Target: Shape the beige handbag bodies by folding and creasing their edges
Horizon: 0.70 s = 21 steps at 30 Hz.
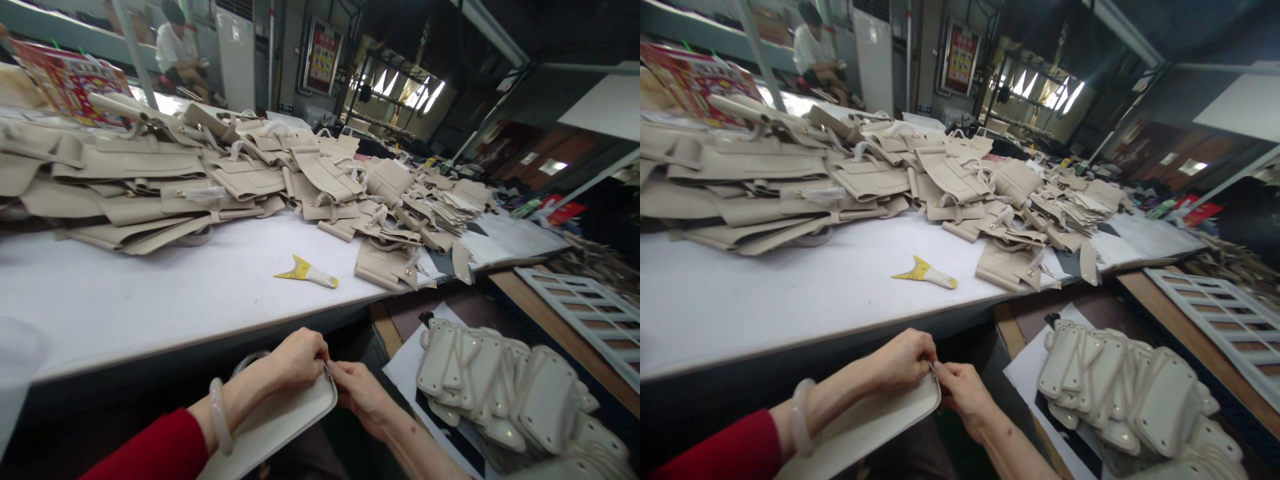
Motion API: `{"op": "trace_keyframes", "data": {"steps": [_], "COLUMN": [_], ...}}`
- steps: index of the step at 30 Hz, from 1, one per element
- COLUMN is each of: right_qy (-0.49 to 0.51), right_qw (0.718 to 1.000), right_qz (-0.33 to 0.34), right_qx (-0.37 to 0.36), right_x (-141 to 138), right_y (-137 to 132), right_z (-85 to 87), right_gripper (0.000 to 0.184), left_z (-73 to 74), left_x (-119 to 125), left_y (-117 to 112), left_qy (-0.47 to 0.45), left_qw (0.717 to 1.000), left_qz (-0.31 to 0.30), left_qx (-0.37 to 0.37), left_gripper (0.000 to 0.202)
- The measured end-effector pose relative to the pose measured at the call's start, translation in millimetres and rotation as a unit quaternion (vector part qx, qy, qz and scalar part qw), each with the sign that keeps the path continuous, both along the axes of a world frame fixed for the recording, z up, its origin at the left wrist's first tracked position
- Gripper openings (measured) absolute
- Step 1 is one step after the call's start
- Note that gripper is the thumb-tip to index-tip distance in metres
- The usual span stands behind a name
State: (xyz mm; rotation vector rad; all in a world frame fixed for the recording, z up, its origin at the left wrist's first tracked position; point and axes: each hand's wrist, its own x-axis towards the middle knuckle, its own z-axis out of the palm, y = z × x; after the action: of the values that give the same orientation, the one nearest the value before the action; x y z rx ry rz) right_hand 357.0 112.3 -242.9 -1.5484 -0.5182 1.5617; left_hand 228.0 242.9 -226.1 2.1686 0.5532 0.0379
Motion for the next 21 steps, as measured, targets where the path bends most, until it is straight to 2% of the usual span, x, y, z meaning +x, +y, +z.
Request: {"op": "trace_keyframes", "data": {"steps": [7,11,16,21], "right_qy": [0.045,0.032,-0.029,-0.118], "right_qw": [0.996,0.993,0.980,0.963], "right_qz": [0.069,0.110,0.194,0.243], "right_qx": [-0.029,-0.039,-0.026,-0.005], "right_x": [10.3,13.4,14.7,18.5], "right_y": [8.6,12.2,20.4,29.3], "right_z": [9.0,9.8,13.9,11.3], "right_gripper": [0.054,0.055,0.061,0.065], "left_z": [2.6,6.0,11.4,5.2], "left_x": [-5.6,-22.8,-74.1,-130.5], "left_y": [7.4,13.0,6.8,-17.8], "left_qy": [0.034,0.044,0.028,0.072], "left_qw": [0.997,0.993,0.998,0.982], "left_qz": [0.005,0.002,0.049,0.156], "left_qx": [-0.075,-0.107,-0.023,0.074], "left_gripper": [0.030,0.041,0.048,0.043]}}
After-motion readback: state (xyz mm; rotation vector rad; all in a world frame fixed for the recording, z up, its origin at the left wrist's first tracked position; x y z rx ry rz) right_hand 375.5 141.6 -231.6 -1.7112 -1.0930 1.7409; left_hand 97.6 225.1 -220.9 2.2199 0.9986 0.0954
